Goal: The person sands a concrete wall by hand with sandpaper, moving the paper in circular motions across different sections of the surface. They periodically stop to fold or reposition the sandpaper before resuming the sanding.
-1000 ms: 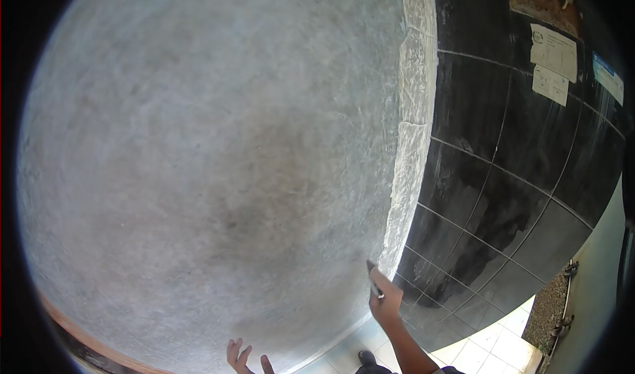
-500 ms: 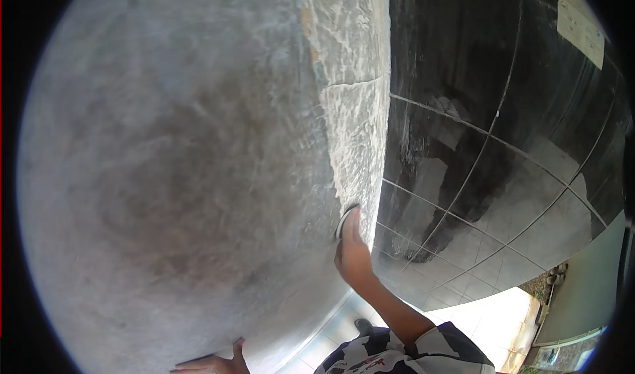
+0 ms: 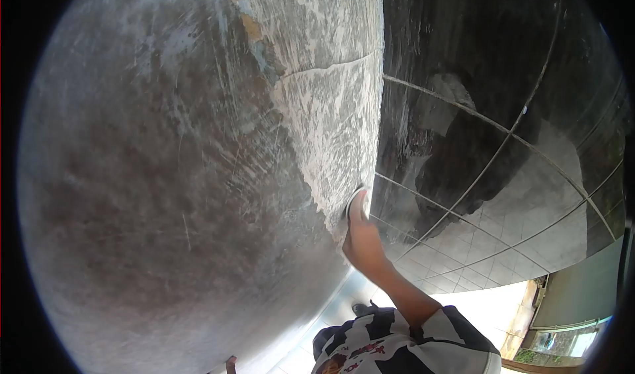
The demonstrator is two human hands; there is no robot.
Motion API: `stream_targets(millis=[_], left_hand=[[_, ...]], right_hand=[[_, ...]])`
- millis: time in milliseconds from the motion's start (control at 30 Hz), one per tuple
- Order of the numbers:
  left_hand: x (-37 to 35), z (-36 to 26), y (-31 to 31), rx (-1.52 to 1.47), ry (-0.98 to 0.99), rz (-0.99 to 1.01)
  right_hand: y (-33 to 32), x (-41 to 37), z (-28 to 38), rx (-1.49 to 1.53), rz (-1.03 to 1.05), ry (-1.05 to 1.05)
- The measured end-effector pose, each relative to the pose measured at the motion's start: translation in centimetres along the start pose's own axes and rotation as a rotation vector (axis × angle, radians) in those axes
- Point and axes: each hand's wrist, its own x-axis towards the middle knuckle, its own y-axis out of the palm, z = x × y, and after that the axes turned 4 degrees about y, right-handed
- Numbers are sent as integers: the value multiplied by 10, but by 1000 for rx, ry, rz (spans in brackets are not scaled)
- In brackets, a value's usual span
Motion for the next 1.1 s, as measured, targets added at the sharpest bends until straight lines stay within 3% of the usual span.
stream_targets(millis=[67,167,233,267,300,333,367,433,500,567,633,667,700,767,800,833,900,967,1000,1067,1100], left_hand=[[11,-15,-8,-75,34,-69],[3,-22,-20,-165,55,-101],[2,-22,-21,-220,-193,133],[7,-25,-19,-225,-187,114],[7,-27,-19,52,-72,94],[4,-25,-23,334,44,87],[3,-25,-25,344,46,105],[5,-24,-19,-391,-247,159],[1,-11,2,-301,-234,158],[-4,-20,0,-320,-142,-64],[2,-41,-22,-410,-207,68],[14,-41,-38,-567,-377,411],[13,-49,-42,-572,-371,402],[-7,-60,-45,-139,-281,49],[-15,-28,-26,-223,-41,-224],[-23,-18,-35,-214,-43,-217],[-28,-11,-57,-317,15,-9],[-33,15,-65,-349,105,-40],[-35,28,-66,-352,111,-148],[-35,56,-67,-356,113,-249],[-31,71,-67,-305,57,-311]], right_hand=[[4,0,-2,-25,-3,-91],[12,25,-31,4,-64,37],[4,17,-18,-1,-6,40],[5,9,-3,-61,6,-3],[8,1,6,-119,27,-35],[8,12,1,-100,61,99],[8,21,-12,-101,76,112],[7,29,-37,11,38,124],[14,17,-24,-48,49,96],[23,14,-22,-147,4,22],[5,33,-34,4,58,164],[4,24,-21,-37,34,168],[11,15,-8,-33,25,162],[29,-8,16,-197,53,51],[40,0,-2,-141,-159,-18],[42,14,-20,-93,-203,83],[45,7,-48,-158,-201,129],[48,-46,-1,-106,-247,103],[58,-74,20,-52,-250,96],[108,-124,17,8,-217,-20],[117,-153,39,60,-107,59]])
